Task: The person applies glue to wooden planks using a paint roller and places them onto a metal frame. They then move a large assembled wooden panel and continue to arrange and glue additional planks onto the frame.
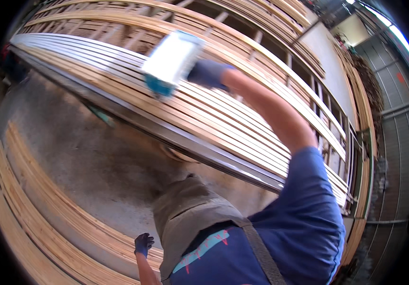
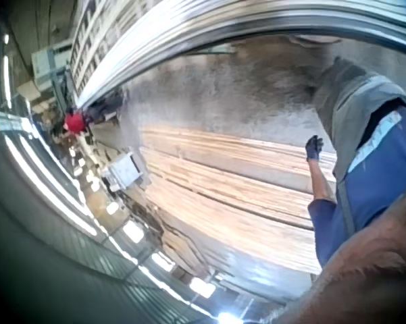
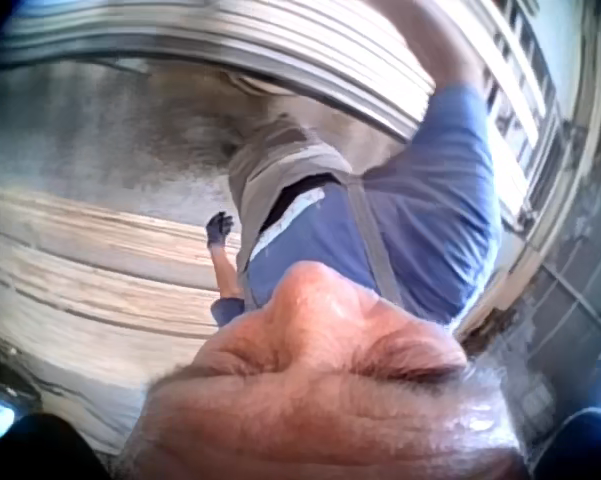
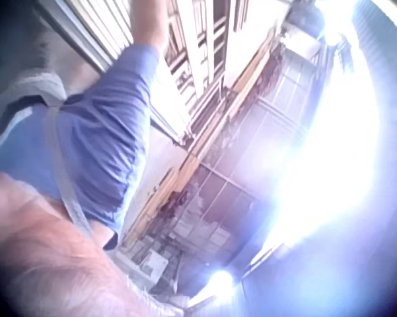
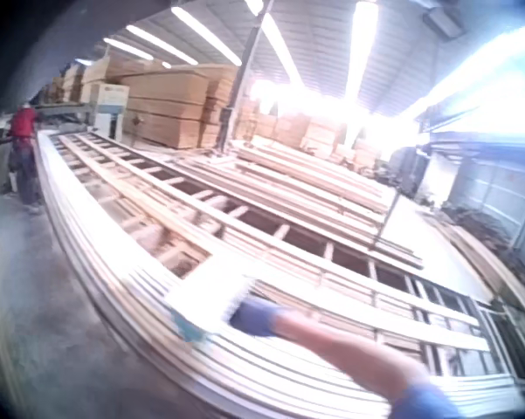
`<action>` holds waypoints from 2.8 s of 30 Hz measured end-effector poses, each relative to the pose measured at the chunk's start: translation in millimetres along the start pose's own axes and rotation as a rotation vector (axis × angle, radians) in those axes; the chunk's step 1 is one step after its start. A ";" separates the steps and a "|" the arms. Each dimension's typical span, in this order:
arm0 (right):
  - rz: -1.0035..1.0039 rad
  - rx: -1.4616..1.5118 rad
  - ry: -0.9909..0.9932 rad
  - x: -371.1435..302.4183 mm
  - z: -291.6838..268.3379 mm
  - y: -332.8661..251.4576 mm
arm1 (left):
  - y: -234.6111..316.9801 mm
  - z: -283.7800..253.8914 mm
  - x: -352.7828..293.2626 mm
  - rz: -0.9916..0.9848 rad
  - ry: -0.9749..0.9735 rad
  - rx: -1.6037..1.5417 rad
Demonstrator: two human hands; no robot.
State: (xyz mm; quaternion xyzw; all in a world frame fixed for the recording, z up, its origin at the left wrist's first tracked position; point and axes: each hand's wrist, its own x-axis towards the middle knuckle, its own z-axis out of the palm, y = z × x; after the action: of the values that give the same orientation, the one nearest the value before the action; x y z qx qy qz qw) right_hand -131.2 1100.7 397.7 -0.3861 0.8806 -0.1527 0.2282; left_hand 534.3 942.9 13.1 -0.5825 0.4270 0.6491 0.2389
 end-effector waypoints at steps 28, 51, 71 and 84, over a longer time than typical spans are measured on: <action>0.063 0.102 0.067 -641.2 68.8 383.3 | -492.4 488.2 -108.9 -0.036 -0.193 0.006; 0.275 0.106 0.225 -1417.3 121.0 797.7 | -415.5 1011.0 -441.0 1.843 0.360 1.017; 0.206 0.175 0.370 -1263.5 140.4 734.6 | -405.8 1075.2 -428.4 1.903 0.417 1.292; 0.434 -0.016 0.273 -1452.2 135.9 748.3 | -417.6 1061.3 -423.4 1.819 0.507 1.378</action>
State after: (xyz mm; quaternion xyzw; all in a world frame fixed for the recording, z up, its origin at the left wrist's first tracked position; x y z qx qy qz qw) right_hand 350.6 2667.1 361.5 -0.1659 0.9667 -0.1439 0.1315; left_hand 373.2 2123.6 258.5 0.0780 0.9840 0.0768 -0.1407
